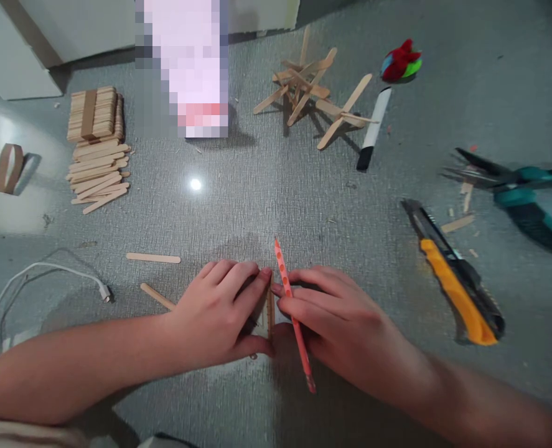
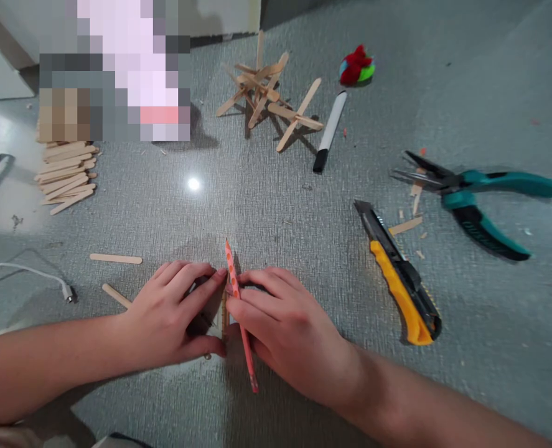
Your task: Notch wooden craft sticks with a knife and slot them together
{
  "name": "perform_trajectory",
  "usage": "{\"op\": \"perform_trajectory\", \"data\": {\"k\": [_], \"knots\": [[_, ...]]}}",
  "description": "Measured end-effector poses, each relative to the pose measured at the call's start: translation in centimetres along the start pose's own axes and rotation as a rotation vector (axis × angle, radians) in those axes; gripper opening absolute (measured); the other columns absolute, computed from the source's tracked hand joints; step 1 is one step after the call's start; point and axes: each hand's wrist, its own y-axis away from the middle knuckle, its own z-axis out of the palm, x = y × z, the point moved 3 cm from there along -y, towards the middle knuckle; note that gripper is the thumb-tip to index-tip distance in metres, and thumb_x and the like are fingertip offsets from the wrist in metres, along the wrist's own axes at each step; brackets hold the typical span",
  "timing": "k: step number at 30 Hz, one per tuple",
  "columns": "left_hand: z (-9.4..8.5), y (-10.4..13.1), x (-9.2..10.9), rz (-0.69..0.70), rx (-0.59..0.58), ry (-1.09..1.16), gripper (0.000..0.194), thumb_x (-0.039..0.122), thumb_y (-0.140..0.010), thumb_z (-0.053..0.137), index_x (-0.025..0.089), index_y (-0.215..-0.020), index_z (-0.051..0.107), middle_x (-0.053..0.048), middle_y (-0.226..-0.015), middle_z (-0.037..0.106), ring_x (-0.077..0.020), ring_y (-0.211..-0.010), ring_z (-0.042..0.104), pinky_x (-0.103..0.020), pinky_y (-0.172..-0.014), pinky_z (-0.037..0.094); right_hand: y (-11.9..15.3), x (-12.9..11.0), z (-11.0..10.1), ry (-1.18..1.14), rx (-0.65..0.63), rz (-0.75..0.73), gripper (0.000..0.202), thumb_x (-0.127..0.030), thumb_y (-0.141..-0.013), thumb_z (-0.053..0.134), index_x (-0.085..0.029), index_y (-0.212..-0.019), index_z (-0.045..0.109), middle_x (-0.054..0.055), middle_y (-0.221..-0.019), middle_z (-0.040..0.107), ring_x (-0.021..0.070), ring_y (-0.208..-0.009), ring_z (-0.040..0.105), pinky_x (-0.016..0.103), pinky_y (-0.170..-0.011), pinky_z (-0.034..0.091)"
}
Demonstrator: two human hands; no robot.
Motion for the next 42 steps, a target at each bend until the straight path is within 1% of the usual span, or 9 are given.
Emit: {"op": "perform_trajectory", "data": {"k": [7,12,17,20,25,31,35,42], "knots": [[-0.05,-0.06,-0.12,-0.009,0.011,0.025,0.098,0.082,-0.077,0.057,0.005,-0.137,0.050,-0.020,-0.120,0.059,-0.0322,-0.101,0.058,-0.050,-0.083,0.051,-0.11,-0.01,-0.04,0.011,0.000,-0.009,0.012,-0.010,-0.087,0.062,-0.022,-0.088,0.059,0.002,-0.086,0.072,0.0238,-0.102,0.063,0.040,-0.091,0.049],[-0.07,-0.22,-0.05,-0.011,0.017,0.002,0.096,0.083,-0.079,0.053,0.005,-0.135,0.053,-0.020,-0.120,0.060,-0.0320,-0.099,0.058,-0.048,-0.080,0.050,-0.36,-0.11,-0.12,0.014,0.003,-0.017,0.009,-0.013,-0.090,0.062,-0.021,-0.087,0.059,0.003,-0.084,0.071,0.0241,-0.098,0.063,0.040,-0.087,0.050],[-0.12,-0.17,0.21,-0.031,-0.022,-0.012,0.091,0.077,-0.080,0.057,0.006,-0.137,0.051,-0.020,-0.122,0.060,-0.0323,-0.100,0.057,-0.049,-0.080,0.049,-0.24,-0.05,-0.04,0.014,0.003,-0.012,0.006,-0.017,-0.089,0.065,-0.021,-0.087,0.061,0.003,-0.084,0.071,0.0246,-0.101,0.064,0.040,-0.089,0.050],[-0.19,-0.23,0.29,-0.043,-0.021,-0.007,0.089,0.075,-0.080,0.059,0.007,-0.136,0.051,-0.019,-0.122,0.059,-0.0320,-0.100,0.057,-0.049,-0.080,0.048,-0.12,0.03,0.11,0.007,0.002,-0.010,0.008,-0.015,-0.088,0.065,-0.021,-0.088,0.060,0.002,-0.085,0.072,0.0242,-0.103,0.063,0.040,-0.090,0.049],[-0.29,-0.37,0.22,-0.051,0.008,0.006,0.090,0.077,-0.076,0.062,0.008,-0.133,0.052,-0.018,-0.119,0.060,-0.0305,-0.097,0.057,-0.047,-0.078,0.048,-0.03,0.11,0.19,-0.003,-0.007,0.003,0.014,-0.008,-0.085,0.064,-0.021,-0.089,0.059,0.002,-0.087,0.072,0.0250,-0.104,0.063,0.040,-0.090,0.048],[-0.13,-0.33,0.26,-0.065,0.015,0.009,0.095,0.079,-0.075,0.063,0.006,-0.134,0.050,-0.019,-0.120,0.060,-0.0313,-0.098,0.058,-0.048,-0.079,0.049,0.05,0.16,0.21,-0.024,-0.003,0.011,0.014,-0.011,-0.085,0.067,-0.021,-0.087,0.058,0.001,-0.086,0.072,0.0245,-0.103,0.062,0.040,-0.092,0.047],[-0.11,-0.35,0.28,-0.064,0.027,0.008,0.094,0.077,-0.074,0.066,0.005,-0.132,0.051,-0.019,-0.119,0.060,-0.0319,-0.099,0.058,-0.048,-0.079,0.048,0.06,0.17,0.25,-0.018,-0.001,0.019,0.015,-0.011,-0.084,0.069,-0.021,-0.087,0.058,0.001,-0.087,0.072,0.0244,-0.104,0.062,0.040,-0.091,0.047],[-0.03,-0.31,0.25,-0.058,0.018,0.006,0.090,0.077,-0.076,0.064,0.005,-0.130,0.052,-0.020,-0.118,0.061,-0.0323,-0.099,0.058,-0.048,-0.078,0.049,0.12,0.05,0.13,-0.022,0.008,0.017,0.016,-0.012,-0.083,0.070,-0.022,-0.088,0.058,0.001,-0.087,0.072,0.0252,-0.104,0.062,0.041,-0.091,0.047]]}}
